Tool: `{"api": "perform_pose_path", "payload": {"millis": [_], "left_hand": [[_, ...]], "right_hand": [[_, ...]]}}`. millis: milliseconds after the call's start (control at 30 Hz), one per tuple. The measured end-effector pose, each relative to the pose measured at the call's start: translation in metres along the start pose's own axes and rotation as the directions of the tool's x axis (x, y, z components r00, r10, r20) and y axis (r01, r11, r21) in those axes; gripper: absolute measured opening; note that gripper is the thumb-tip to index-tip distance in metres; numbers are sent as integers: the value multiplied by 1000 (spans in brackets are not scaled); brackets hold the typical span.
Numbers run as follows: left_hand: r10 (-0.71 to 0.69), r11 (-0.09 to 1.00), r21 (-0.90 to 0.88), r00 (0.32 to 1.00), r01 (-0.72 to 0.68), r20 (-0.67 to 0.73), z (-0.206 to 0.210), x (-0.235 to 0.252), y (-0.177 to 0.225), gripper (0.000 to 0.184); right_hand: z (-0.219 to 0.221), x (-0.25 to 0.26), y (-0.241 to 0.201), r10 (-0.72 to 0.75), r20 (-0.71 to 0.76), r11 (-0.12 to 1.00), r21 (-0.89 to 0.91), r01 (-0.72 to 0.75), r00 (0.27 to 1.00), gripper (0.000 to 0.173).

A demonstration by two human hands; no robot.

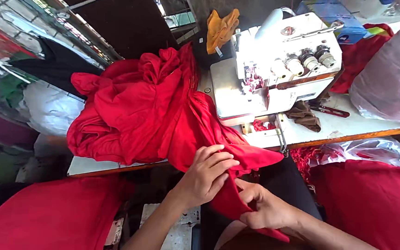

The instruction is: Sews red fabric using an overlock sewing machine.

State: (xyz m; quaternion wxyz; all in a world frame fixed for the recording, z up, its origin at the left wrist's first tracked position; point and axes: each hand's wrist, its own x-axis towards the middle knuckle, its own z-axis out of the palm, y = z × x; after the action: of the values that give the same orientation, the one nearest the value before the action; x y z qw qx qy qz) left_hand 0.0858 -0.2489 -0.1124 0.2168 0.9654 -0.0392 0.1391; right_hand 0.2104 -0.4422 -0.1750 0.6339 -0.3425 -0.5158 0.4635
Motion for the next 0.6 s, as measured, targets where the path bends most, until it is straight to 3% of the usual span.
{"api": "perform_pose_path", "payload": {"millis": [33, 67, 133, 167, 233, 333, 400, 467, 533, 600], "left_hand": [[-44, 998, 41, 988, 39, 151, -10, 8, -1, 49], [-82, 995, 76, 969, 66, 231, -16, 15, -6, 59], [-89, 984, 170, 972, 52, 218, -28, 23, -24, 69], [-89, 975, 215, 979, 48, 184, -39, 27, -32, 70], [-87, 955, 291, 990, 50, 113, -61, 30, -46, 66], [-87, 920, 386, 996, 68, 32, -88, 29, -61, 63], [-89, 894, 438, 996, 93, -30, -102, 28, -71, 63], [-92, 871, 474, 991, 127, -97, -110, 28, -83, 62], [-138, 854, 484, 980, 190, -141, -106, 29, -97, 59], [-256, 838, 457, 954, 298, -154, -88, 29, -115, 50]], "right_hand": [[-1, 3, -4, 29, 4, 980, 196, -29, 1000, 4], [-2, 5, -6, 55, 22, 932, 357, -59, 998, 8], [-11, 7, -10, 64, 78, 844, 528, -96, 995, 16], [-17, 7, -13, 64, 77, 855, 511, -95, 995, 15], [-33, 7, -20, 48, 11, 956, 288, -49, 999, 5], [-57, 10, -30, -22, -92, 979, -206, 3, 995, 30], [-66, 15, -37, -29, -198, 954, -298, -32, 980, 21], [-73, 25, -37, -49, -286, 967, -252, -26, 957, 12], [-80, 39, -31, -98, -414, 950, -309, -39, 905, 22], [-89, 52, -23, -131, -522, 841, -508, -184, 843, 26]]}}
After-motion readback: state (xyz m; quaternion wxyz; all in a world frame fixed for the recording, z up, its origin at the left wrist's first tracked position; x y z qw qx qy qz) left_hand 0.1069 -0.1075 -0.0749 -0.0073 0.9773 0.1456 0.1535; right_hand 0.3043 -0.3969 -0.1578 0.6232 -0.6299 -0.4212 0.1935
